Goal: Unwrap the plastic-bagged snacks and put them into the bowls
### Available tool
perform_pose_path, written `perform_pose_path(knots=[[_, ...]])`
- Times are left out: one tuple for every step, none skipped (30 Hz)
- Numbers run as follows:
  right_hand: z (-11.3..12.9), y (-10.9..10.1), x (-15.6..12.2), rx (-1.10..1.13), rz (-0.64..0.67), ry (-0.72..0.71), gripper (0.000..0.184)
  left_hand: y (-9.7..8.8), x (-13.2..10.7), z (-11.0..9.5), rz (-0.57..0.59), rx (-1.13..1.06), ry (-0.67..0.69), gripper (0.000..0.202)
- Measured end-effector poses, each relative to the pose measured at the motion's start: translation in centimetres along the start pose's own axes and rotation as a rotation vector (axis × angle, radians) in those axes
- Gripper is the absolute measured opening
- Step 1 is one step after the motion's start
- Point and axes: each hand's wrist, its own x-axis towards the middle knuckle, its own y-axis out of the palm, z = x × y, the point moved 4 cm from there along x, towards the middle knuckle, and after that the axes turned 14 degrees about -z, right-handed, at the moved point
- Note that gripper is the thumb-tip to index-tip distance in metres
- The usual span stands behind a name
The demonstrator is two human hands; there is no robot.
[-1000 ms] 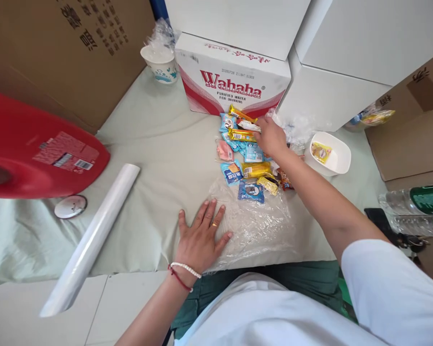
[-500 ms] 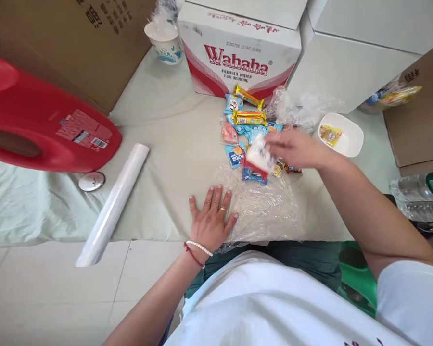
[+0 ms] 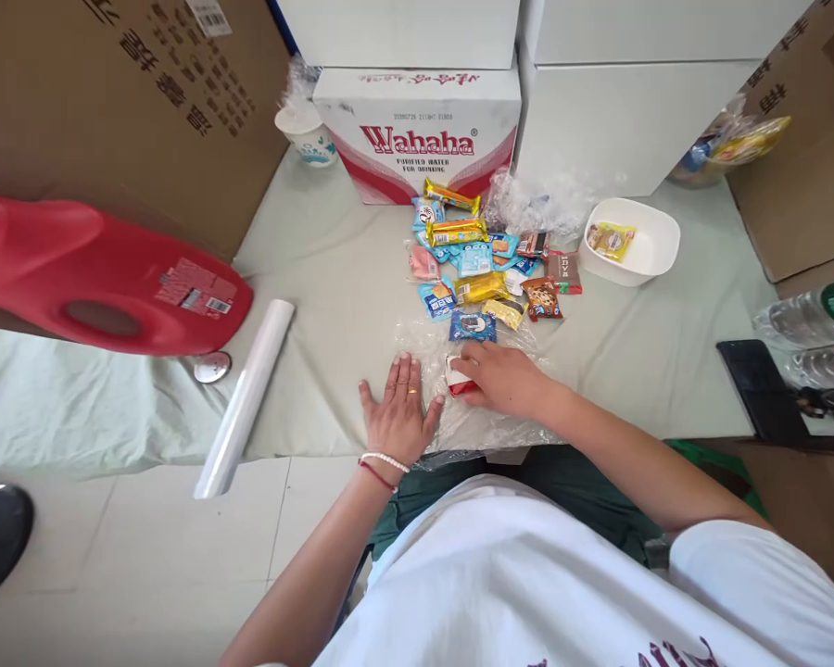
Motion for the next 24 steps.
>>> perform_pose_path(knots=[[0.1,0.3,-0.2,-0.023,-0.007,-0.012,0.043,0.1,0.0,0.0,0.001,0.000,0.000,0.070],[0.2,0.6,-0.3,-0.032,-0.014,-0.020,0.042,0.1,0.0,0.1,0.001,-0.005,-0.001,0.070],[0.2,1.0,-0.4,-0.022,-0.024,-0.026,0.042,0.1,0.0,0.3,-0.001,-0.015,-0.004,0.069],[0.1,1.3,-0.6,0.009,-0.040,-0.027,0.041,0.0,0.0,0.5,-0.012,-0.029,-0.012,0.068],[-0.1,1.4,-0.8,0.059,-0.068,-0.025,0.041,-0.2,-0.1,0.9,-0.032,-0.045,-0.022,0.066],[-0.5,1.3,-1.3,0.125,-0.113,-0.023,0.040,-0.5,-0.2,1.4,-0.062,-0.055,-0.027,0.064],[-0.9,1.0,-2.1,0.202,-0.172,-0.023,0.040,-1.0,-0.3,2.0,-0.096,-0.059,-0.021,0.061],[-1.5,0.5,-3.1,0.281,-0.235,-0.024,0.040,-1.5,-0.4,2.5,-0.126,-0.057,0.003,0.058],[-2.1,0.0,-4.5,0.354,-0.287,-0.027,0.041,-1.9,-0.6,3.0,-0.141,-0.055,0.046,0.055],[-2.7,-0.4,-6.0,0.411,-0.311,-0.030,0.045,-2.3,-0.8,3.5,-0.131,-0.060,0.108,0.056],[-3.4,-0.7,-7.7,0.446,-0.305,-0.031,0.051,-2.7,-1.1,4.0,-0.097,-0.083,0.181,0.059],[-3.9,-0.7,-9.5,0.458,-0.273,-0.027,0.059,-2.9,-1.5,4.4,-0.045,-0.122,0.254,0.064],[-4.4,-0.4,-11.2,0.445,-0.228,-0.018,0.067,-3.0,-1.9,4.7,0.015,-0.172,0.320,0.069],[-4.7,0.0,-12.7,0.416,-0.192,-0.006,0.072,-3.2,-2.3,4.9,0.071,-0.220,0.376,0.072],[-4.9,0.6,-14.1,0.379,-0.175,0.011,0.071,-3.2,-2.8,5.1,0.117,-0.258,0.425,0.074],[-4.9,1.3,-15.3,0.343,-0.180,0.030,0.066,-3.2,-3.2,5.1,0.148,-0.276,0.464,0.075],[-4.8,2.0,-16.3,0.315,-0.204,0.048,0.058,-3.1,-3.7,5.1,0.162,-0.272,0.491,0.075],[-4.6,2.5,-16.9,0.300,-0.240,0.060,0.049,-3.0,-4.2,4.9,0.155,-0.254,0.510,0.073],[-4.2,3.0,-17.4,0.298,-0.282,0.066,0.041,-2.9,-4.6,4.7,0.129,-0.231,0.522,0.068],[-3.9,3.2,-17.7,0.310,-0.321,0.064,0.035,-2.8,-4.9,4.4,0.089,-0.213,0.521,0.060],[-3.5,3.1,-17.8,0.334,-0.349,0.057,0.033,-2.7,-5.2,4.1,0.041,-0.208,0.508,0.049],[-3.3,2.8,-17.7,0.368,-0.370,0.051,0.032,-2.7,-5.3,3.9,-0.008,-0.222,0.486,0.038],[-3.2,2.4,-17.5,0.408,-0.377,0.053,0.032,-2.7,-5.2,3.6,-0.051,-0.253,0.454,0.030],[-3.3,1.7,-17.1,0.448,-0.373,0.068,0.032,-2.8,-5.0,3.5,-0.084,-0.296,0.414,0.027]])
